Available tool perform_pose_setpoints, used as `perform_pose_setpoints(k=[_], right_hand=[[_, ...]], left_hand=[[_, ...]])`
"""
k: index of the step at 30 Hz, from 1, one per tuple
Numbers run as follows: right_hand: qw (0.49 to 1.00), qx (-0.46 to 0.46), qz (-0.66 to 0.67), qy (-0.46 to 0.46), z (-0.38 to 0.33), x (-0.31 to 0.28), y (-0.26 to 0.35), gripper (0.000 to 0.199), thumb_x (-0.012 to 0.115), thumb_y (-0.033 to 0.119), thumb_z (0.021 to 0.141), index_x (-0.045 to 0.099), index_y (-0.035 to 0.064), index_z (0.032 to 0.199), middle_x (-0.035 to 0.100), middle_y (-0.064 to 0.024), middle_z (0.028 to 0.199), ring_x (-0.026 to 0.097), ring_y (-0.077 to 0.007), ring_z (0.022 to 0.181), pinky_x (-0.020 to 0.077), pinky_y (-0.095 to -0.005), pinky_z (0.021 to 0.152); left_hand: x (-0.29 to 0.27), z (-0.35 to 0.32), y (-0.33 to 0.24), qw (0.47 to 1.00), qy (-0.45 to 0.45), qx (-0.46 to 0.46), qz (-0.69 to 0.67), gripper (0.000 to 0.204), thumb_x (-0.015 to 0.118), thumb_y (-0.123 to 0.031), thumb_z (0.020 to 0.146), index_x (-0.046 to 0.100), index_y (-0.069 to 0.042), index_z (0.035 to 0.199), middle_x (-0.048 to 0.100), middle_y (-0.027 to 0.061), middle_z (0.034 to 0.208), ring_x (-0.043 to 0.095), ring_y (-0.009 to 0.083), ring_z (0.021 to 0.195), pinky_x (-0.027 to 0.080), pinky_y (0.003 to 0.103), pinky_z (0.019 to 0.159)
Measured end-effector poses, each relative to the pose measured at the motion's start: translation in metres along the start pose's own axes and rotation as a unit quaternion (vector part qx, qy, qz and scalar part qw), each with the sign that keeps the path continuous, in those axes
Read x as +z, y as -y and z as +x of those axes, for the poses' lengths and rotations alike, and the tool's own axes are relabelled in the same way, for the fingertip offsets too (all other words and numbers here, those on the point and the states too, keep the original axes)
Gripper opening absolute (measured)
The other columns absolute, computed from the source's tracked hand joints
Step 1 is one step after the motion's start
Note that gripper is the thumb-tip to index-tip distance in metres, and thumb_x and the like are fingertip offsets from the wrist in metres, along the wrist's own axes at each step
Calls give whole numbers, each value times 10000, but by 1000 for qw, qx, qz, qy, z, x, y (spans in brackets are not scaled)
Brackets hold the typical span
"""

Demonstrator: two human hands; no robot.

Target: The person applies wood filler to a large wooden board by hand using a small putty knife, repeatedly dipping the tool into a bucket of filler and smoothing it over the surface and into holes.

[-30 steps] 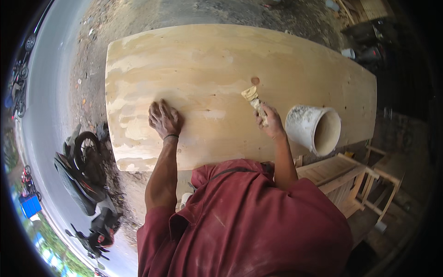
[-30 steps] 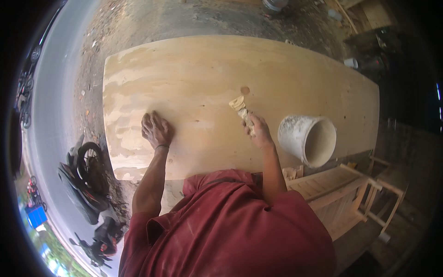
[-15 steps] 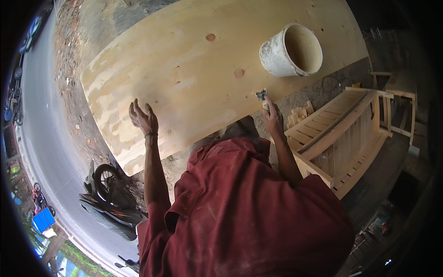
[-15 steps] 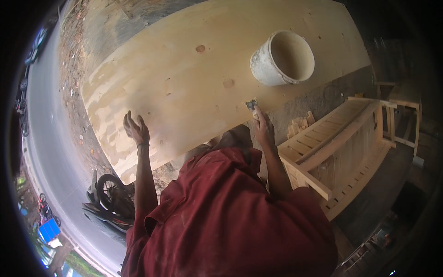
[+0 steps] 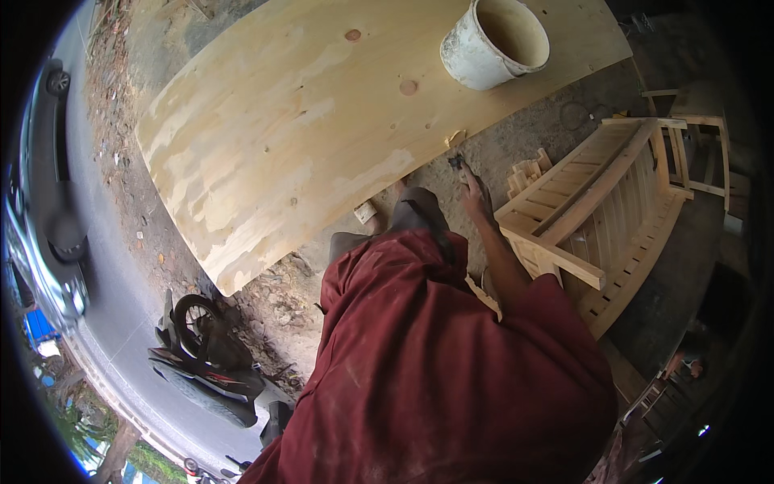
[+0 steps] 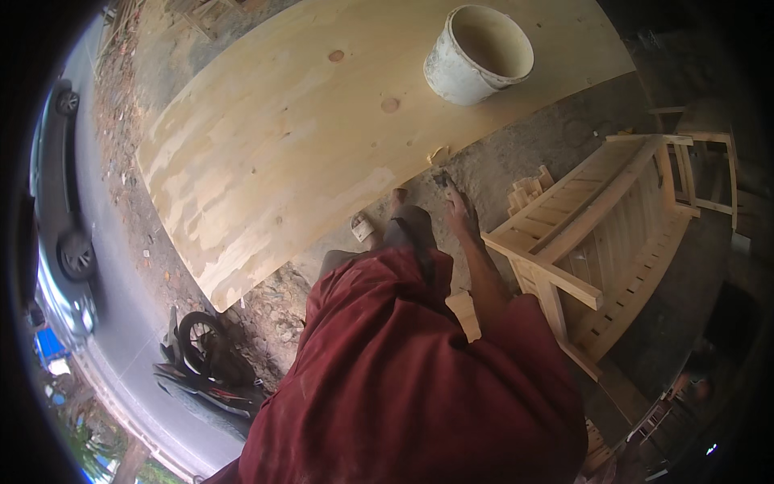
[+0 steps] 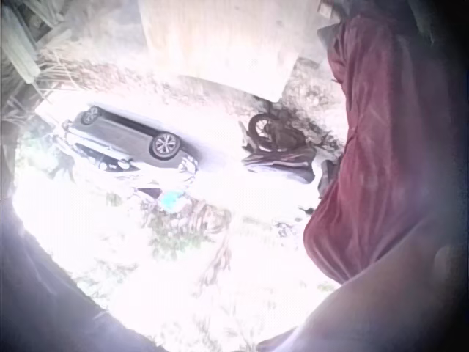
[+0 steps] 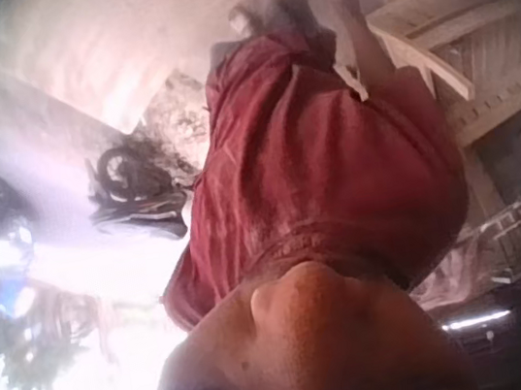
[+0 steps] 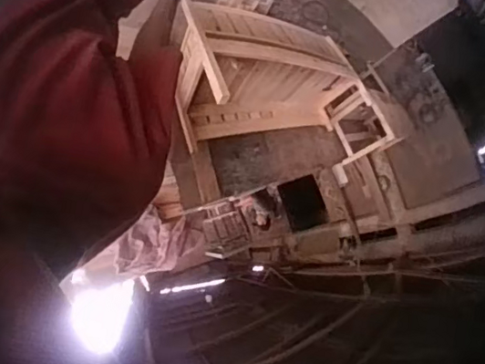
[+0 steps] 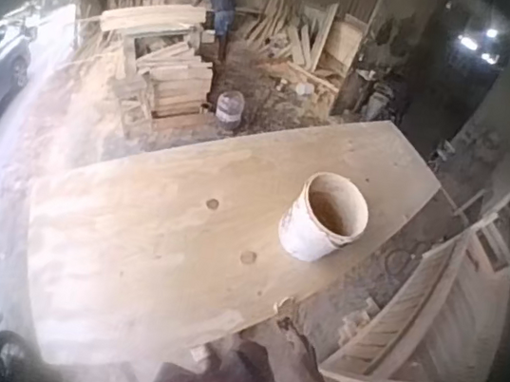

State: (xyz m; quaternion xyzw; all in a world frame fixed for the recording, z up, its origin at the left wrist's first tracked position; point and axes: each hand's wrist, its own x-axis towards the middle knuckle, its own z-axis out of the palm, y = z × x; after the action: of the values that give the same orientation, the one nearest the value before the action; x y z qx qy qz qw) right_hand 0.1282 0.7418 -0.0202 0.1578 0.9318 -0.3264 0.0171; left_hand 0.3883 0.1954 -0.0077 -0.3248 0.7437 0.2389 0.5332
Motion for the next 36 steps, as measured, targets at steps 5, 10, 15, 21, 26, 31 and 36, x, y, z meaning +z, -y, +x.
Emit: perform_pose_setpoints(k=[5,10,15,21,26,31,36], right_hand=[[975,184,121,-4,17,-62,45,445,615,215,862,584,15,1259,684,-188,898,678,-278,857,530,-384,781],[991,125,40,39,100,-77,41,430,649,309,808,666,-28,1074,700,-121,750,665,-205,595,515,-314,516],[963,186,72,181,105,-80,120,321,657,286,807,650,-25,888,645,-103,677,602,-166,494,461,-298,406],[867,207,260,371,81,-54,148,249,655,265,854,643,23,913,589,-34,643,542,-108,475,411,-243,389],[741,225,507,379,106,-54,185,324,605,245,895,590,33,1140,587,-44,762,533,-81,509,448,-205,452],[772,125,501,371,158,-43,243,412,563,234,918,532,37,1278,558,-29,772,513,-80,500,470,-218,506],[939,-113,175,274,258,20,275,340,559,248,880,623,5,1109,633,-151,788,658,-242,701,538,-361,621]], left_hand=[[8,17,2,997,-17,27,-75,313,502,-282,934,666,-28,1014,662,226,866,669,348,818,510,424,723],[15,19,-2,995,-18,41,-94,322,501,-290,940,666,-25,1018,662,222,875,665,340,834,506,418,739],[21,18,4,993,-19,41,-108,332,499,-299,945,665,-21,1021,663,217,883,661,332,850,502,411,755],[41,19,11,989,-15,34,-141,343,497,-309,952,664,-17,1025,664,212,894,656,322,869,497,404,774],[52,16,19,986,-16,25,-165,353,496,-317,957,663,-14,1028,665,207,903,652,314,885,493,397,790],[64,7,26,983,-3,10,-183,363,495,-325,963,662,-10,1031,666,203,911,648,306,901,489,391,805],[75,-1,27,979,10,-11,-204,374,493,-334,968,661,-7,1034,667,198,920,644,298,917,485,385,821]])
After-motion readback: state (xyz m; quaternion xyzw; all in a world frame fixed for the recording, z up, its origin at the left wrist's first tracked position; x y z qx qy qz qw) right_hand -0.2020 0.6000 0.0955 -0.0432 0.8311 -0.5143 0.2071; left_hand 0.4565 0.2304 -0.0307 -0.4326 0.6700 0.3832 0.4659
